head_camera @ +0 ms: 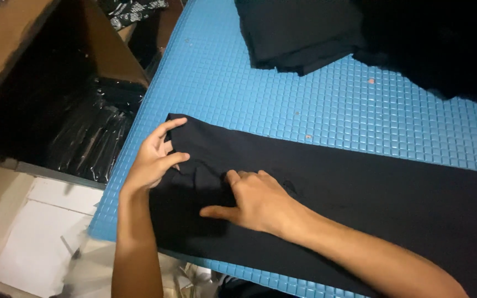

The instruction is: The person folds a black t-shirt on a blue mat, smoothing it flat, folding the sides inward, then folding the bottom up and the top down to create a compact rectangle. The folded shirt is placed on a growing stack of similar shirts.

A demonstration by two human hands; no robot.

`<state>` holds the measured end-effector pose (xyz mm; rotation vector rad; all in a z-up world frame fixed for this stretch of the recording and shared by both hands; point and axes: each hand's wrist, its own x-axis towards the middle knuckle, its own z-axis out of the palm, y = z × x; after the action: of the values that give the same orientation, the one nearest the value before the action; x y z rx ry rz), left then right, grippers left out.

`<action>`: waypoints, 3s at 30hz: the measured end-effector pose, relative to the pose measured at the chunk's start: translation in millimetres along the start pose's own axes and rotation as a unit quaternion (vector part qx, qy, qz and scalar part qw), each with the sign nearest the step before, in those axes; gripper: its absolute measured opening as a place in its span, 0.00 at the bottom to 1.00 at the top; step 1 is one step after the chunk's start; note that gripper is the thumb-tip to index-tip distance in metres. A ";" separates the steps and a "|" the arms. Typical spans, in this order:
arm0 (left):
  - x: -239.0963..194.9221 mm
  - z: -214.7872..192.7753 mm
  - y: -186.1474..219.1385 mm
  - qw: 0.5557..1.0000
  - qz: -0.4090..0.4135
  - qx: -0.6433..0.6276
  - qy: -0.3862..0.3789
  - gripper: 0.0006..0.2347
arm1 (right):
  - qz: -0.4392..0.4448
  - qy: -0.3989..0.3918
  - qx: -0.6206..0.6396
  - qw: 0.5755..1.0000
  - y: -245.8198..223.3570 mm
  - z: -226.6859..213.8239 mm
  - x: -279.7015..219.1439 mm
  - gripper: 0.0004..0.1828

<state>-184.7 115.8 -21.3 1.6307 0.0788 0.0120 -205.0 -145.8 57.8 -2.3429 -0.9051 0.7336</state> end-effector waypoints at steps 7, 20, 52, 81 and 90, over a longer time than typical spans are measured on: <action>11.6 -29.9 -45.8 1.000 -0.007 0.006 -0.014 0.35 | -0.090 0.099 -0.132 0.982 29.1 54.3 26.1 0.24; -3.9 0.5 1.7 0.908 0.069 0.410 0.059 0.14 | -0.176 0.087 -0.426 0.883 12.3 43.0 -14.9 0.45; -111.7 18.1 40.0 0.944 -0.045 0.319 -0.068 0.15 | -0.258 0.002 -0.172 0.951 66.6 24.8 -32.4 0.28; -89.1 -7.3 15.3 0.867 -0.041 0.496 -0.017 0.08 | 0.105 0.056 -0.018 0.993 77.3 2.0 -12.5 0.19; -40.1 50.9 22.3 0.839 0.178 0.512 0.049 0.19 | -0.019 0.199 0.013 0.980 130.1 -27.6 -115.4 0.22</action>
<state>-220.9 61.4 -0.5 2.7049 -0.1779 0.4041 -203.1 -319.6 29.7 -2.3233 -0.7528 0.2417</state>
